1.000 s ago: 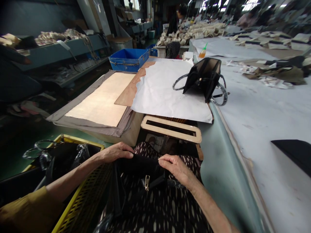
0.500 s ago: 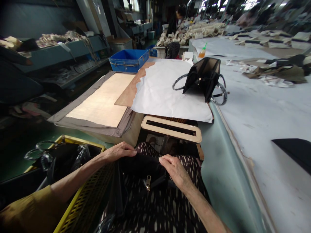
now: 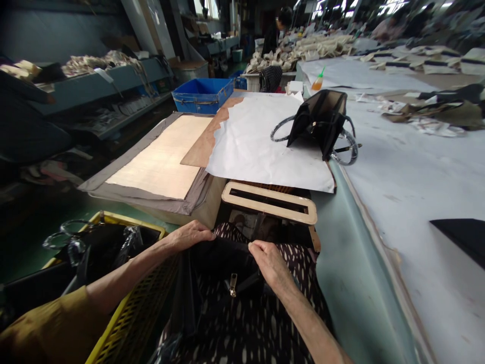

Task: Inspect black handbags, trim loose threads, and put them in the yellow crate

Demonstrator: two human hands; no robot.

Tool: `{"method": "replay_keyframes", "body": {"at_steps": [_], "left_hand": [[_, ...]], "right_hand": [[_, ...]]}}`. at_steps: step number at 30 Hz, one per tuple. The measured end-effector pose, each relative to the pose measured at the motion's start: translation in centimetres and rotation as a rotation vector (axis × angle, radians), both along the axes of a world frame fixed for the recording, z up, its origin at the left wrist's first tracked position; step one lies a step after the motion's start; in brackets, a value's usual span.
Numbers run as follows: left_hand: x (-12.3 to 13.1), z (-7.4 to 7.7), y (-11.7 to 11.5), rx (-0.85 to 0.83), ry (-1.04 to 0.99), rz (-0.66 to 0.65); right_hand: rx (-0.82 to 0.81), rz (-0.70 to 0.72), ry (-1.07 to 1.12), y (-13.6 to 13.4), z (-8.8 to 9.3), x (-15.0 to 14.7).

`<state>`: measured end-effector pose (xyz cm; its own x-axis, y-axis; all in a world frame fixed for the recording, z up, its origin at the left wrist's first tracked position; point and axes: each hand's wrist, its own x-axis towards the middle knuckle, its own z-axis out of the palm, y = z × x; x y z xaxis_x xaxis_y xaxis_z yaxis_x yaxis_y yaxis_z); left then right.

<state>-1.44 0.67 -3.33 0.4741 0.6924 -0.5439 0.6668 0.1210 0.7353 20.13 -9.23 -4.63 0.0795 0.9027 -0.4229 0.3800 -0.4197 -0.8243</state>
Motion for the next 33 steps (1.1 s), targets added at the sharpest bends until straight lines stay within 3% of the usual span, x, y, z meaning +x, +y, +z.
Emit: {"method": "replay_keyframes", "body": {"at_steps": [4,7,10,13,17,27,33], "left_hand": [[0.2,0.1,-0.1,-0.042,0.007,0.059],[0.2,0.1,-0.1,-0.075,0.019,0.075],[0.2,0.3,-0.2,-0.076,0.059,0.044],[0.1,0.5,-0.2,-0.036,0.059,-0.011],[0.1,0.7,-0.2,-0.033,0.011,-0.041],[0.2,0.3,-0.1,-0.059,0.006,-0.066],[0.4,0.2,-0.3,-0.046,-0.011,-0.067]], "right_hand": [[0.026,-0.023,-0.061,-0.2,-0.3,-0.5],[0.215,-0.008,-0.124,-0.7,-0.8,-0.7],[0.388,0.094,-0.151,-1.2,-1.4,-0.3],[0.426,0.215,-0.145,-1.3,-1.8,0.6],[0.382,0.282,-0.093,-0.8,-1.7,1.2],[0.048,0.223,0.327,-0.2,-0.7,1.3],[0.124,0.201,0.07,-0.2,-0.6,0.9]]}}
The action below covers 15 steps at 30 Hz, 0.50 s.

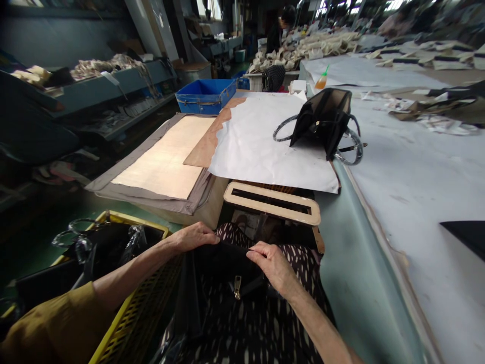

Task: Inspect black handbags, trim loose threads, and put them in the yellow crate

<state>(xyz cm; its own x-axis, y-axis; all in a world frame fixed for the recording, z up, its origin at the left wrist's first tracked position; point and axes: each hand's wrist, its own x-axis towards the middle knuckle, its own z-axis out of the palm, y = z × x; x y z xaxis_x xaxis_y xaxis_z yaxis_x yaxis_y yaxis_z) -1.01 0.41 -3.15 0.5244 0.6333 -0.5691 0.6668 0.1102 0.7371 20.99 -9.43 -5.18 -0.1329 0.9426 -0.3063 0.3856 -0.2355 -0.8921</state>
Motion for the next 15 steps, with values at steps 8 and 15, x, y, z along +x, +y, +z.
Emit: {"method": "replay_keyframes", "body": {"at_steps": [8,15], "left_hand": [[0.2,0.9,-0.4,0.045,-0.011,-0.035],[0.9,0.8,-1.2,0.047,-0.061,-0.049]], "right_hand": [[0.075,0.128,-0.268,0.7,1.4,-0.2],[0.116,0.264,-0.406,3.0,2.5,-3.8]]}}
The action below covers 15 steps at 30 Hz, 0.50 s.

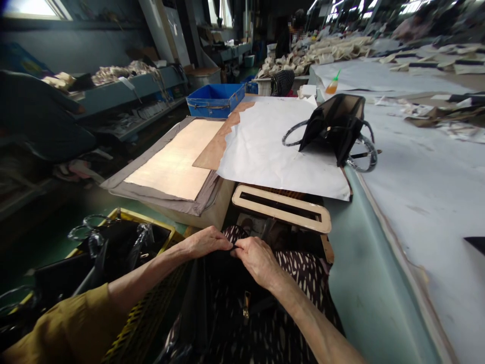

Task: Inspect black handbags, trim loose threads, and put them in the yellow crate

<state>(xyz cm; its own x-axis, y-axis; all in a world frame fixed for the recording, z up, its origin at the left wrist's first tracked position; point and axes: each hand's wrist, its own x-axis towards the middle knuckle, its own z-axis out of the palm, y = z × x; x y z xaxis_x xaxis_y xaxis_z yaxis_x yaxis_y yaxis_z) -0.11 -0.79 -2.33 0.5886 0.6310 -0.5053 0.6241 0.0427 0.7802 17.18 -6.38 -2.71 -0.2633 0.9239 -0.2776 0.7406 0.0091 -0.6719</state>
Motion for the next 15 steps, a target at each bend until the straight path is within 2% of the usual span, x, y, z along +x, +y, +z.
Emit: {"method": "replay_keyframes", "body": {"at_steps": [5,8,12,15], "left_hand": [[-0.5,0.1,0.6,0.065,0.032,0.002],[-1.6,0.6,0.9,0.059,-0.044,0.033],[-3.3,0.9,-0.3,0.005,-0.211,0.094],[-4.1,0.7,-1.5,0.013,-0.13,0.194]], "right_hand": [[0.048,-0.024,-0.047,0.6,-0.2,-1.6],[0.067,-0.063,-0.092,0.5,0.0,-1.7],[0.077,-0.075,-0.128,0.3,0.5,-1.9],[0.07,-0.086,-0.15,0.1,0.9,-2.4]]}}
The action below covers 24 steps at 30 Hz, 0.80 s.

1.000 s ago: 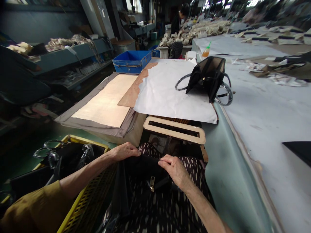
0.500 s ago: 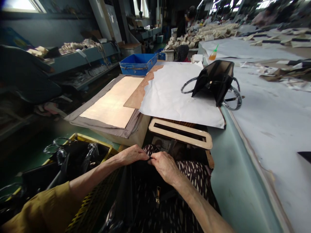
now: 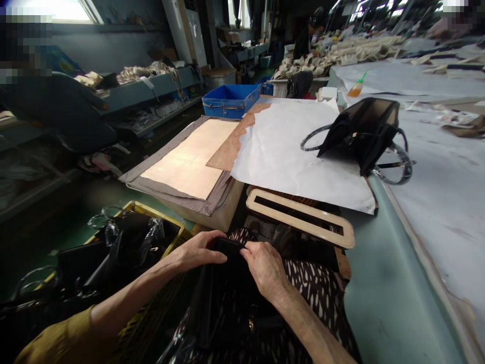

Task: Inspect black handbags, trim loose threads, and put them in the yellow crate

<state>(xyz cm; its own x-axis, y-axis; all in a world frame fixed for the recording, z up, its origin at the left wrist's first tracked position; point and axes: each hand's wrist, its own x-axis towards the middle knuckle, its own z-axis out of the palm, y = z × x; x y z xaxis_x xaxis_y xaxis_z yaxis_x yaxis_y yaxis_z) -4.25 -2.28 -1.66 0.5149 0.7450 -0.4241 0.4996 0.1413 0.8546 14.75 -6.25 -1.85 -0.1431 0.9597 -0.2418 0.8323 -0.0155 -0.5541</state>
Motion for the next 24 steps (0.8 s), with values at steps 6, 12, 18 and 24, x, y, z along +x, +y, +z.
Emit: {"method": "replay_keyframes", "body": {"at_steps": [6,12,18,24], "left_hand": [[0.2,0.7,-0.3,0.251,0.244,0.053],[0.2,1.1,0.2,0.318,0.323,0.006],[0.1,0.8,0.1,0.341,0.327,-0.011],[0.2,0.9,-0.1,0.335,0.303,0.002]], "right_hand": [[0.026,0.011,-0.125,-0.6,0.2,-1.1],[0.025,0.027,-0.149,-0.7,0.2,-1.0],[0.044,0.138,-0.051,0.7,0.5,-1.6],[0.036,0.267,-0.09,1.7,0.2,-2.9]]}}
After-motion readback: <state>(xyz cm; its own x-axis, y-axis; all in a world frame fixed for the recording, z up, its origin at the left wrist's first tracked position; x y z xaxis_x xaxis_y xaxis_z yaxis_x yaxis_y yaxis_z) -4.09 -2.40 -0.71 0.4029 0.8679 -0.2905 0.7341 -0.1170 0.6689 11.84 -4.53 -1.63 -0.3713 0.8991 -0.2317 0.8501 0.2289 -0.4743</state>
